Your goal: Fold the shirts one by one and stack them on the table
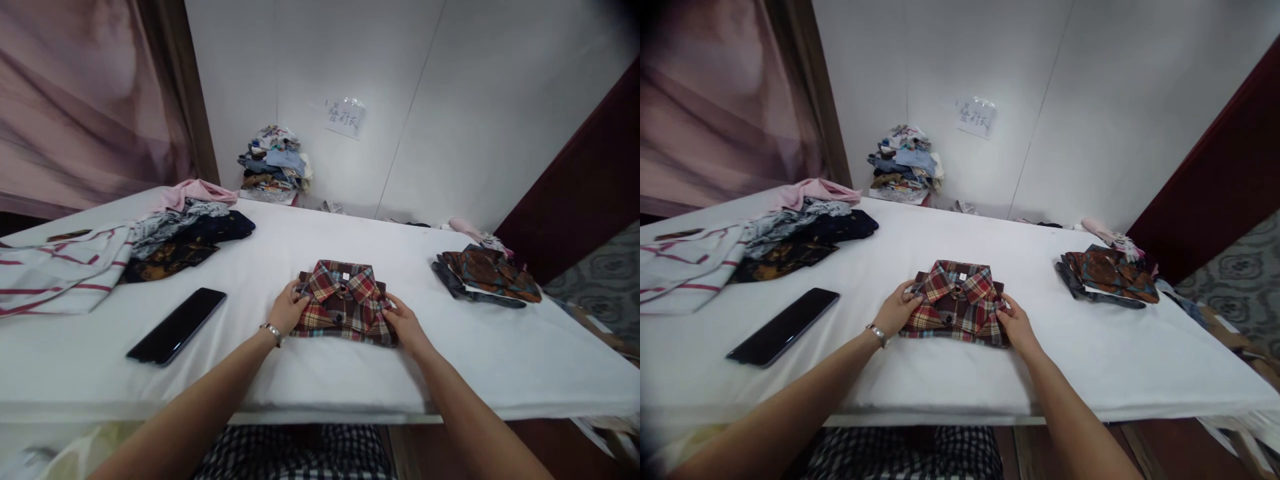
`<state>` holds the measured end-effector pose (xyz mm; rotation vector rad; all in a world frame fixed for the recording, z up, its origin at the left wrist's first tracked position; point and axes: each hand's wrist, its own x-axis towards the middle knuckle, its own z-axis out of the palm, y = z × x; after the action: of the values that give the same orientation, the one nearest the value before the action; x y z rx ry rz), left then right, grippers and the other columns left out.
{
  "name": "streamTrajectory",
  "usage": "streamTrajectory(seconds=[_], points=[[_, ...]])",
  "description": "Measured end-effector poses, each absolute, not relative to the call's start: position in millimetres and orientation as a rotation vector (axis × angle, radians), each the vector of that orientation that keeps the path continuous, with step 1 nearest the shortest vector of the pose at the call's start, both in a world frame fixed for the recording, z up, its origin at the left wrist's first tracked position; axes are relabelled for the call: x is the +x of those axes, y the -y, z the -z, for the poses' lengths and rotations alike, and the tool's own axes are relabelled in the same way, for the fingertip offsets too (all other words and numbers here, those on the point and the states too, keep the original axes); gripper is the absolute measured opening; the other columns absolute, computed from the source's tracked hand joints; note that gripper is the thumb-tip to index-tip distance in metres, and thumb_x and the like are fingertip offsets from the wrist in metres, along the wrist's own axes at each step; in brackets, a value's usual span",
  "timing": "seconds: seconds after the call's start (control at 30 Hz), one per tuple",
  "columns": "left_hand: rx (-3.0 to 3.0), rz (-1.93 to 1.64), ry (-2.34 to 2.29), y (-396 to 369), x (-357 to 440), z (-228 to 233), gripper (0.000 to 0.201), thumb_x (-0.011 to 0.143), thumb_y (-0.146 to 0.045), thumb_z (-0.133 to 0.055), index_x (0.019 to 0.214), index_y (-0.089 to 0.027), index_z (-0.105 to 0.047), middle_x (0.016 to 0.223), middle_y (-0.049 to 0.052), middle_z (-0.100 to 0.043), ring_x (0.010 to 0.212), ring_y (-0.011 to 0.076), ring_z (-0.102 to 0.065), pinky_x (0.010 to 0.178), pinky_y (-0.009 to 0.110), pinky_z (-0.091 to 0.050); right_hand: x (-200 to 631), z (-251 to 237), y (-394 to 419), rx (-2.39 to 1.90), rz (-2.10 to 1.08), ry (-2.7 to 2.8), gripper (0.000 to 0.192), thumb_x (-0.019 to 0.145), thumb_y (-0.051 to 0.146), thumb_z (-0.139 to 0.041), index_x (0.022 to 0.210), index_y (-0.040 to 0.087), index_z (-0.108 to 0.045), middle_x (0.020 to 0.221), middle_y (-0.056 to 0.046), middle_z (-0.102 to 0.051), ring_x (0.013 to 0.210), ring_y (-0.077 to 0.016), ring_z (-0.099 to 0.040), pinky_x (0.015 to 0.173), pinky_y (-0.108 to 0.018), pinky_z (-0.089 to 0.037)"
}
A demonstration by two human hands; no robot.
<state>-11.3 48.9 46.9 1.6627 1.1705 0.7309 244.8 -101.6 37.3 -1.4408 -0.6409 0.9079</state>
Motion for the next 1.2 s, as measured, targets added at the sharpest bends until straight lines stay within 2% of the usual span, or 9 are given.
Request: streamTrajectory(seconds=[0.07, 0.17, 0.33, 0.47, 0.63, 0.73, 0.83, 1.0, 1.2], points=[[1.817, -0.702, -1.261, -46, -13, -49, 0.050, 0.084, -0.031, -0.056, 0.131, -0.016, -0.051, 0.087, 0.004, -0.073, 0.082, 0.0231, -0.069, 0.078, 0.037, -0.054, 247, -31, 100, -1.489, -0.883, 0.705, 0.069, 0.064, 0.036, -0.074, 0.129, 0.020, -0.058, 0.090, -0.003, -0.076, 0.076, -0.0220, -0.070, 0.070, -0.036, -0.057], [1.990, -0.739, -1.302, -45, -16, -56, 0.043, 0.085, -0.030, -0.055, 0.127, -0.020, -0.057, 0.107, 0.007, -0.073, 0.092, 0.0234, -0.069, 0.086, 0.037, -0.053, 253, -26, 102, -1.645, -0.636, 0.874, 0.055, 0.069, 0.038, -0.068, 0.121, 0.021, -0.065, 0.108, -0.007, -0.073, 0.094, -0.0258, -0.069, 0.081, -0.042, -0.057], [2.046, -0.834, -1.251, -62, -5, -76, 0.043, 0.091, -0.037, -0.050, 0.130, -0.021, -0.055, 0.130, 0.009, -0.066, 0.113, 0.0239, -0.064, 0.099, 0.036, -0.049, 253, -41, 90, -1.777, -0.071, 1.225, 0.053, 0.080, 0.044, -0.060, 0.127, 0.020, -0.063, 0.145, -0.012, -0.052, 0.137, -0.0298, -0.044, 0.112, -0.051, -0.038], [1.964, -0.697, -1.252, -93, 25, -86, 0.051, 0.092, -0.038, -0.050, 0.139, -0.017, -0.047, 0.139, 0.013, -0.060, 0.122, 0.0241, -0.060, 0.101, 0.034, -0.046, 252, -58, 50, -1.835, -0.185, 1.200, 0.057, 0.082, 0.043, -0.059, 0.134, 0.021, -0.057, 0.134, -0.012, -0.061, 0.121, -0.0274, -0.058, 0.105, -0.047, -0.044], [1.951, -0.649, -1.266, -112, 54, -87, 0.048, 0.086, -0.032, -0.059, 0.131, -0.016, -0.054, 0.116, 0.011, -0.072, 0.101, 0.0220, -0.069, 0.085, 0.030, -0.052, 264, -64, 13, -1.864, -0.355, 1.091, 0.047, 0.077, 0.032, -0.060, 0.122, 0.019, -0.065, 0.085, -0.002, -0.072, 0.078, -0.0204, -0.066, 0.080, -0.037, -0.053], [1.973, -0.716, -1.260, -113, 57, -83, 0.041, 0.090, -0.037, -0.054, 0.127, -0.019, -0.056, 0.117, 0.009, -0.071, 0.103, 0.0201, -0.067, 0.087, 0.029, -0.051, 268, -60, 13, -1.759, -0.284, 1.089, 0.045, 0.080, 0.036, -0.058, 0.121, 0.018, -0.066, 0.076, -0.001, -0.070, 0.070, -0.0190, -0.063, 0.071, -0.033, -0.053], [1.991, -0.675, -1.290, -115, 55, -77, 0.041, 0.086, -0.038, -0.058, 0.120, -0.017, -0.060, 0.112, 0.011, -0.073, 0.102, 0.0237, -0.068, 0.087, 0.032, -0.051, 267, -55, 17, -1.927, -0.246, 1.153, 0.042, 0.081, 0.031, -0.059, 0.120, 0.018, -0.067, 0.077, -0.002, -0.071, 0.074, -0.0206, -0.066, 0.075, -0.034, -0.053], [2.040, -0.656, -1.286, -104, 44, -84, 0.044, 0.089, -0.037, -0.053, 0.126, -0.014, -0.058, 0.125, 0.014, -0.068, 0.114, 0.0256, -0.064, 0.098, 0.036, -0.048, 259, -64, 28, -2.070, -0.072, 1.343, 0.041, 0.087, 0.031, -0.054, 0.124, 0.017, -0.065, 0.116, -0.013, -0.070, 0.109, -0.0263, -0.064, 0.097, -0.042, -0.048], [2.520, -0.705, -0.951, -62, 37, -84, 0.057, 0.096, -0.051, -0.038, 0.142, -0.018, -0.046, 0.154, 0.011, -0.043, 0.145, 0.0262, -0.033, 0.120, 0.046, -0.025, 234, -82, 44, -1.915, 0.119, 1.726, 0.059, 0.096, 0.052, -0.039, 0.147, 0.022, -0.044, 0.158, -0.009, -0.034, 0.149, -0.0260, -0.022, 0.118, -0.051, -0.022]])
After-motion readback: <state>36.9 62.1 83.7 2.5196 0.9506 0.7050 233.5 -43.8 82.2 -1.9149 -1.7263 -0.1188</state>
